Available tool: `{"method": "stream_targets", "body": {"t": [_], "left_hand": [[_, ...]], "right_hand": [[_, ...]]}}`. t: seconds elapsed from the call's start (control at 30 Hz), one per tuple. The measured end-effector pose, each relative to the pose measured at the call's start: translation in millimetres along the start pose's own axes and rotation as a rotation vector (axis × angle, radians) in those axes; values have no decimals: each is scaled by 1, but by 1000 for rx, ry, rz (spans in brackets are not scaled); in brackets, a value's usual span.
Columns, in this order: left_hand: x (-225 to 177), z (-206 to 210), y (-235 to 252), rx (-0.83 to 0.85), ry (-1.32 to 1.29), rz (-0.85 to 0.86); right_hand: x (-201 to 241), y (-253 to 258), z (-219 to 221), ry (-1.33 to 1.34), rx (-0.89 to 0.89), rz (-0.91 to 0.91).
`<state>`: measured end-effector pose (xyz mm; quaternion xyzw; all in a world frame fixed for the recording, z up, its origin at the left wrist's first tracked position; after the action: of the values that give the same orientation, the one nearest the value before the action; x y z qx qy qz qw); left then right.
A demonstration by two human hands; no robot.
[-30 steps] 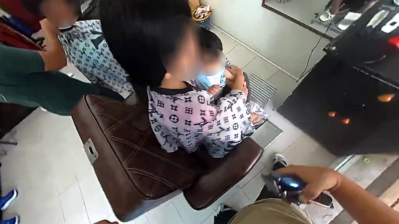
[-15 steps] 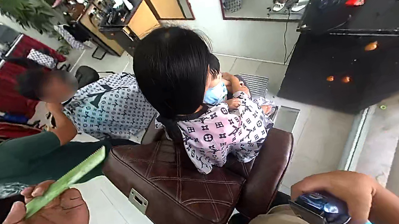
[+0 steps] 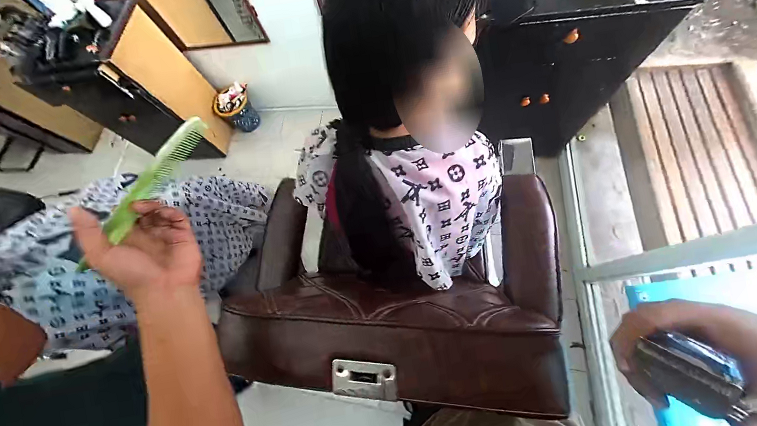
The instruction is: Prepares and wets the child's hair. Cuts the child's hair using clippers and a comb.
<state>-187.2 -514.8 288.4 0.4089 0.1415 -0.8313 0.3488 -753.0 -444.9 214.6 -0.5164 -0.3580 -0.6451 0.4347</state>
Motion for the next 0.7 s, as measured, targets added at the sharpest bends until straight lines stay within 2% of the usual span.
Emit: {"method": "stream_targets", "body": {"t": [0.1,0.23,0.33,0.53,0.7], "left_hand": [[-4,21,39,71,-68,-56],[0,49,68,92,-142,-73],[14,68,87,113,-88,-132],[87,105,153,218,10,-328],[169,129,185,330,-39,-519]], "right_hand": [[6,-1,33,-104,-85,-30],[15,16,40,-115,-132,-105],[18,42,46,-114,-242,-140],[31,101,69,-173,-387,-102],[23,190,109,-172,-618,-108]]}}
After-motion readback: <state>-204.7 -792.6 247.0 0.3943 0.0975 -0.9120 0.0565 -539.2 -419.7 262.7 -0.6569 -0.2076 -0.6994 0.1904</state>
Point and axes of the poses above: each hand's wrist, its own y-axis towards the middle knuckle, its own z-axis out of the palm, x = y × z, the point moved 1 cm from there along y, towards the middle knuckle, and after that the axes turned 4 degrees about z, right-handed, at the moved point
